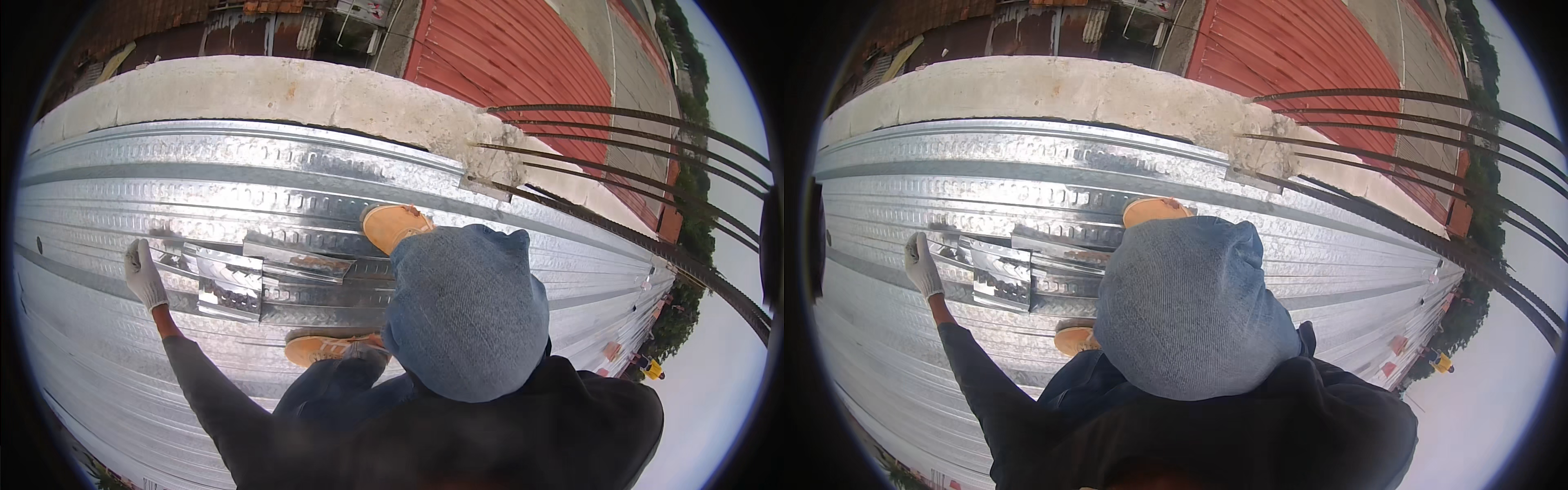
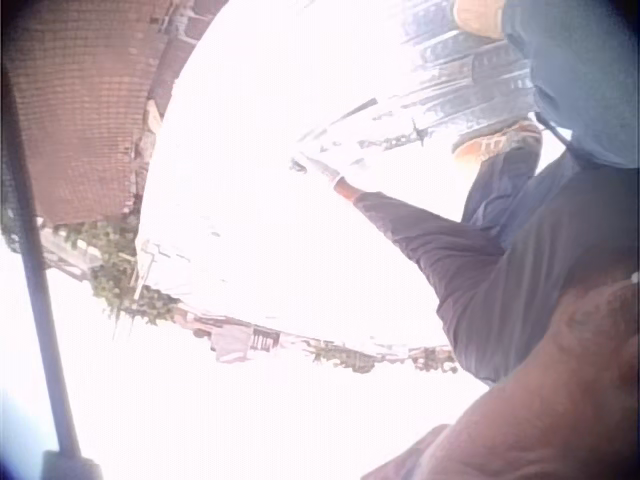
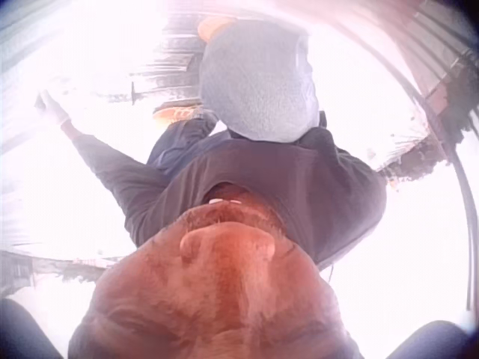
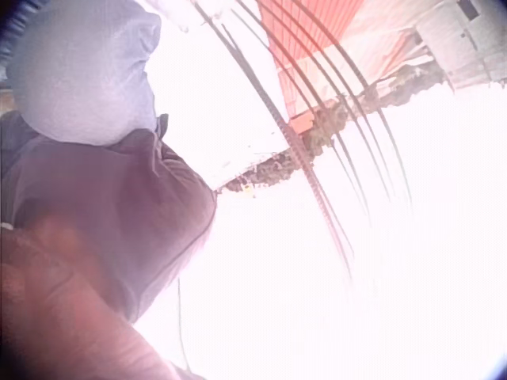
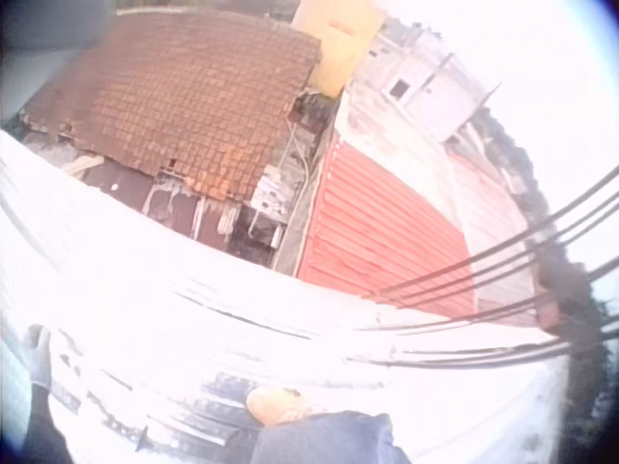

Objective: The person hammers a metal sheet onto a corrugated roof, then scoops cement from a bucket and spreads it along the roof edge using a trowel. The person repeatedly applies and smooths the cement along the edge.

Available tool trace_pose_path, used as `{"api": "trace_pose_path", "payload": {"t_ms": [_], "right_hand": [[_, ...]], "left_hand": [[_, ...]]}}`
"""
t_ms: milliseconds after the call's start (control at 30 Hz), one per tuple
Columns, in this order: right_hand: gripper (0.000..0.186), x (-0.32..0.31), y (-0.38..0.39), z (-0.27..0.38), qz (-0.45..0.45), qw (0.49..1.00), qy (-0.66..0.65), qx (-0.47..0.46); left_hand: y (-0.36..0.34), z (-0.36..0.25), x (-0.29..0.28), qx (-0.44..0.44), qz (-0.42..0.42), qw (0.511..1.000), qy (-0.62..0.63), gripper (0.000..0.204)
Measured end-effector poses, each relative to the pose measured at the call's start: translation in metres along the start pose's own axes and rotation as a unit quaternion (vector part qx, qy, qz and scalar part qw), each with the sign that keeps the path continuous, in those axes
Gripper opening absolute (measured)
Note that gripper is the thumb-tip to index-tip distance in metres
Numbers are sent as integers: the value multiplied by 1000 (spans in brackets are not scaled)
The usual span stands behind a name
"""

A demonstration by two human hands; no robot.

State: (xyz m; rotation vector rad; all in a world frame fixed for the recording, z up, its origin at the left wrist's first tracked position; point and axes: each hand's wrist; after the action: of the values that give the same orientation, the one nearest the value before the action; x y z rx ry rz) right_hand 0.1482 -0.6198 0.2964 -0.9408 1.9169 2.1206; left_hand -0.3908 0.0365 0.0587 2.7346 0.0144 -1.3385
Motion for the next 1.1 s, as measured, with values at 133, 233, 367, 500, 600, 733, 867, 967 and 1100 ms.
{"api": "trace_pose_path", "payload": {"t_ms": [133, 233, 367, 500, 600, 733, 867, 967, 1100], "right_hand": [[43, -17, 84, -8, 53, 997, -52, 13], [43, -50, 182, -22, 59, 993, -92, 51], [43, -83, 298, -38, 35, 982, -165, 80], [43, -18, 367, -74, -6, 948, -313, 58], [45, 56, 401, -81, -44, 920, -384, 62], [46, 104, 425, -77, 3, 914, -396, 89], [46, 166, 530, -14, -70, 848, -501, 156], [47, 171, 566, -3, -93, 828, -525, 174], [47, 168, 593, -3, -106, 803, -554, 192]], "left_hand": [[-24, -20, -27, 26, 110, 993, -25, 41], [23, -29, -57, 10, 292, 946, -138, 53], [136, -83, -132, 0, 439, 880, -180, 50], [195, -198, -194, -51, 445, 892, 62, 20], [223, -277, -214, -7, 451, 886, 113, 18], [246, -362, -226, 16, 468, 875, 123, 23], [269, -491, -208, 246, 529, 811, 48, 29], [269, -548, -217, 285, 561, 777, 6, 29], [272, -578, -251, 289, 515, 806, 27, 26]]}}
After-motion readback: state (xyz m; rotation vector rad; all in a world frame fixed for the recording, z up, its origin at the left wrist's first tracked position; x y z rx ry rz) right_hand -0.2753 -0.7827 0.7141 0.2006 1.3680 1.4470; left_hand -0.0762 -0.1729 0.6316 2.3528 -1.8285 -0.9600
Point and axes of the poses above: each hand's wrist, its own y-axis away from the middle knuckle, its own x-axis out of the palm, z = x × y, and after that the axes turned 13 degrees about -y, right-handed
